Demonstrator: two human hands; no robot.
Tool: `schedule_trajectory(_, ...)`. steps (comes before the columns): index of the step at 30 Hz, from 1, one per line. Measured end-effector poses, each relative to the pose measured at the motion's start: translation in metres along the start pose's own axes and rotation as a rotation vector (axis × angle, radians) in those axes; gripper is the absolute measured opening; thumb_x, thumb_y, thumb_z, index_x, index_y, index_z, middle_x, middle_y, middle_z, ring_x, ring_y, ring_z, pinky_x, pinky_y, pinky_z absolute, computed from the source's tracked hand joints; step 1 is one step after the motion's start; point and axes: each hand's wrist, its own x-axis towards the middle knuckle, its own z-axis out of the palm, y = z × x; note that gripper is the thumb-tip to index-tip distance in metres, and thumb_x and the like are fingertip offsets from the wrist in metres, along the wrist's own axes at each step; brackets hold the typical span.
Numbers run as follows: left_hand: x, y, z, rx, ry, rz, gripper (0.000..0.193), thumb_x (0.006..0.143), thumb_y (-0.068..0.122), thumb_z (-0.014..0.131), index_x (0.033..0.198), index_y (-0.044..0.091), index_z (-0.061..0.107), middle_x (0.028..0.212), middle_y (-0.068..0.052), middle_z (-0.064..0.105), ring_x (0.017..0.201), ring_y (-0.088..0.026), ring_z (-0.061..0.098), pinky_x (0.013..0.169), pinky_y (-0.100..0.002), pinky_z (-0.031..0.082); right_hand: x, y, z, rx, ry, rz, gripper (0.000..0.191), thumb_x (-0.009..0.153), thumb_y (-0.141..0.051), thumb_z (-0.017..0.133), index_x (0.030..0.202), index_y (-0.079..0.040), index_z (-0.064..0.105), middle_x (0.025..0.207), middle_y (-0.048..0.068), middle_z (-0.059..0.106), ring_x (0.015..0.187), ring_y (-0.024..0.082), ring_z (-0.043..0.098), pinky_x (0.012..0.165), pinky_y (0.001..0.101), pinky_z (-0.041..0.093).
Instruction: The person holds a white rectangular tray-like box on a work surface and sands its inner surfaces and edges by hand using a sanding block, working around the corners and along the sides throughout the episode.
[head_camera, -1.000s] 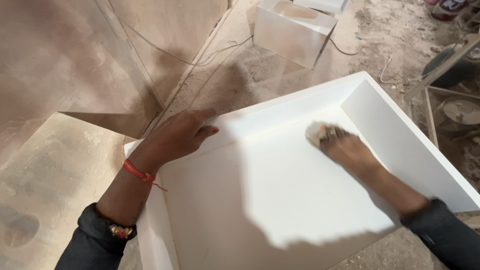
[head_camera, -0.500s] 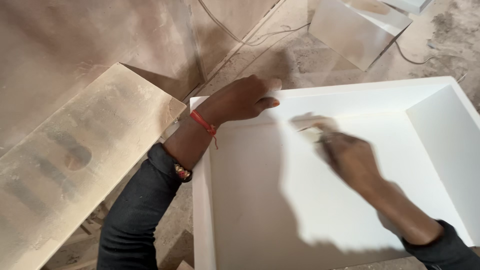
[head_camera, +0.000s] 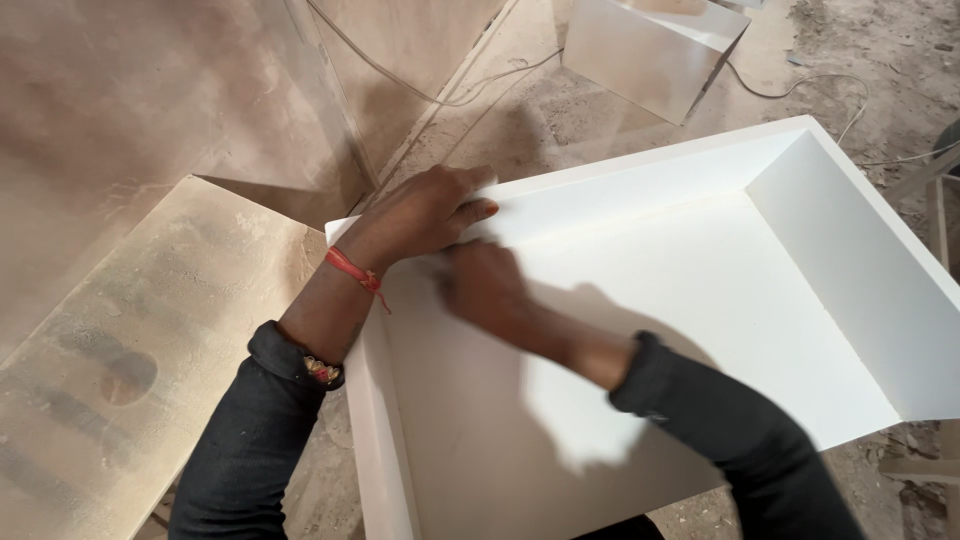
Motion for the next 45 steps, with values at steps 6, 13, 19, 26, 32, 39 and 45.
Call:
schedule_trajectory(6, 0.004, 0.004, 0.0, 0.027, -0.053, -0.065, 0.029, 0.098, 0.028, 0.065, 0.116, 0.005, 0.062, 0.085, -0.019, 0.072, 0.084, -0.038, 0.071, 0.073, -0.049, 0.051, -0.049, 0.143, -0.068, -0.258, 0.224, 0.209, 0.023, 0.09, -0.033, 0.072, 0.096, -0.011, 0.074, 0.066, 0.015, 0.071, 0.06, 0.035, 0.07, 0.06, 0.0469, 0.058)
schedule_trajectory(13, 0.005, 0.006, -0.002, 0.07, -0.025, -0.021, 0.032, 0.098, 0.027, 0.066, 0.122, 0.006, 0.062, 0.089, -0.019, 0.073, 0.086, -0.037, 0.07, 0.074, -0.048, 0.052, -0.095, 0.218, -0.126, -0.243, 0.387, 0.234, 0.039, 0.094, -0.041, 0.074, 0.097, -0.002, 0.074, 0.069, 0.013, 0.073, 0.054, 0.024, 0.071, 0.057, 0.0359, 0.057)
schedule_trajectory(19, 0.007, 0.001, 0.0, 0.041, -0.033, -0.022, 0.033, 0.098, 0.027, 0.066, 0.121, 0.003, 0.062, 0.09, -0.023, 0.071, 0.087, -0.04, 0.069, 0.076, -0.048, 0.052, -0.069, 0.116, -0.04, -0.353, 0.286, -0.556, 0.023, 0.095, -0.009, 0.061, 0.115, -0.004, 0.072, 0.108, 0.015, 0.073, 0.099, 0.033, 0.069, 0.085, 0.0431, 0.057)
schedule_trajectory(26, 0.003, -0.006, 0.002, 0.044, -0.054, -0.074, 0.033, 0.097, 0.028, 0.067, 0.121, 0.005, 0.064, 0.091, -0.022, 0.072, 0.087, -0.037, 0.071, 0.076, -0.047, 0.053, -0.028, 0.033, 0.013, -0.613, 0.05, -0.699, 0.036, 0.111, -0.027, 0.059, 0.115, 0.006, 0.07, 0.1, 0.01, 0.068, 0.09, 0.022, 0.066, 0.067, 0.0356, 0.056)
schedule_trajectory(32, 0.003, -0.007, 0.003, 0.059, -0.068, -0.105, 0.035, 0.096, 0.03, 0.066, 0.123, 0.007, 0.064, 0.09, -0.02, 0.074, 0.086, -0.034, 0.072, 0.076, -0.047, 0.053, -0.047, 0.125, -0.04, -0.148, 0.211, -0.579, 0.02, 0.096, -0.013, 0.061, 0.114, -0.011, 0.069, 0.123, 0.008, 0.07, 0.111, 0.029, 0.067, 0.091, 0.0375, 0.057)
schedule_trajectory(39, 0.003, 0.002, 0.0, 0.078, -0.103, -0.175, 0.033, 0.098, 0.032, 0.064, 0.12, 0.008, 0.065, 0.087, -0.018, 0.073, 0.083, -0.031, 0.072, 0.074, -0.046, 0.053, -0.09, 0.231, -0.116, -0.895, 0.151, -0.172, 0.021, 0.096, -0.011, 0.066, 0.116, -0.005, 0.07, 0.094, 0.011, 0.072, 0.069, 0.019, 0.07, 0.059, 0.0316, 0.059)
schedule_trajectory(45, 0.003, 0.003, -0.001, 0.057, -0.089, -0.158, 0.031, 0.097, 0.031, 0.065, 0.118, 0.008, 0.064, 0.084, -0.016, 0.073, 0.079, -0.029, 0.072, 0.072, -0.045, 0.053, -0.126, 0.242, -0.143, -0.396, 0.249, 0.308, 0.015, 0.097, -0.02, 0.075, 0.107, -0.009, 0.077, 0.089, 0.008, 0.075, 0.066, 0.02, 0.069, 0.062, 0.0353, 0.057)
